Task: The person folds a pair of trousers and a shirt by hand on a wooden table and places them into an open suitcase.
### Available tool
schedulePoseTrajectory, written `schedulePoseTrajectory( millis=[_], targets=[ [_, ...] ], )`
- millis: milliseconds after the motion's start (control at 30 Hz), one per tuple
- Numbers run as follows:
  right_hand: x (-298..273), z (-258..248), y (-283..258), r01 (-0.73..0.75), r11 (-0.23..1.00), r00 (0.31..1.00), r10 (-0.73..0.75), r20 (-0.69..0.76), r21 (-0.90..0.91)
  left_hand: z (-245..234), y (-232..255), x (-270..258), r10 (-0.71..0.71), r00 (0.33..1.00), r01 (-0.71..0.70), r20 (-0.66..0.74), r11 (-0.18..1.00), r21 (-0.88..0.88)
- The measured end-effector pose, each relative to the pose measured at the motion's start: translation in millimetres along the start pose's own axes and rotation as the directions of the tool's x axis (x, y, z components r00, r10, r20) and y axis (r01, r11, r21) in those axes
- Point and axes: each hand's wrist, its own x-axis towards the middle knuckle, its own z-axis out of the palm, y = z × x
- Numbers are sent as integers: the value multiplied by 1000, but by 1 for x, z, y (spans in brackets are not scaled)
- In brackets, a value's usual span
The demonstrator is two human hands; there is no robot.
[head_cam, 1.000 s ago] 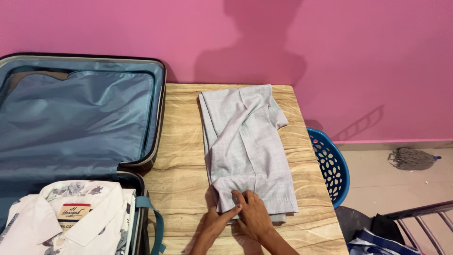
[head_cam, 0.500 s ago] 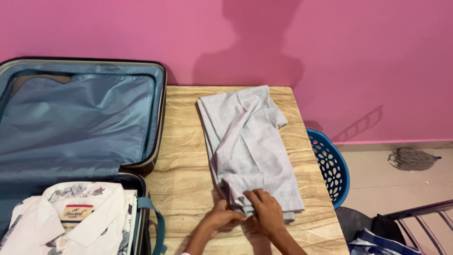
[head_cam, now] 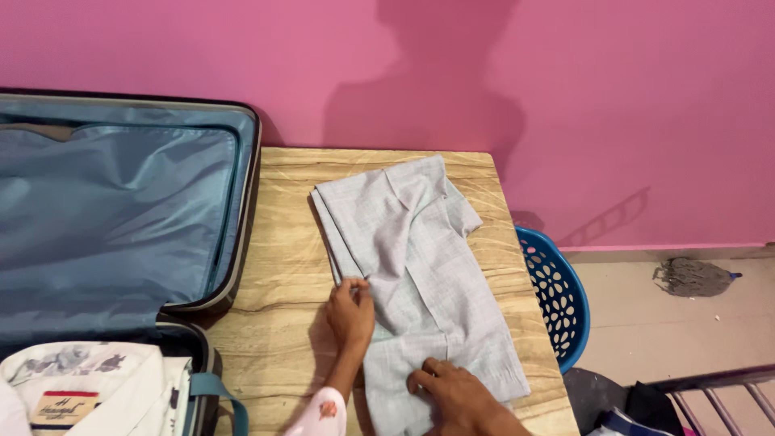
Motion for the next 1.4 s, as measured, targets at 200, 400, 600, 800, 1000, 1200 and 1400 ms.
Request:
schedulePoseTrajectory(
  millis=[200, 400, 600, 800, 1000, 1200, 1400],
  targets=[
    [53, -60, 82, -173, 839, 940, 297, -168, 515, 24, 9, 65, -128, 990, 121, 67, 988, 101],
    [131, -99, 164, -27, 817, 783, 375, -497, 576, 49, 0, 99, 30, 999, -27, -21, 990, 140],
    [197, -114, 207, -58, 747, 717, 493, -493, 663, 49, 16, 140, -257, 956, 272, 139, 958, -95],
    [240, -134, 248, -93, 795, 865, 362, -347, 599, 56, 0, 211, -118, 993, 117, 16, 941, -317],
    [255, -171, 230, 26, 874, 679, 341, -651, 485, 22, 30, 250, -309, 944, 327, 114, 923, -204],
    [260, -138, 238, -421, 872, 778, 488, -394, 248, 35, -11, 223, -113, 993, 116, -26, 961, 253],
    [241, -133, 209, -364, 810, 638, 576, -510, 459, 27, -5, 218, -205, 978, 208, -42, 973, 101]
  ],
)
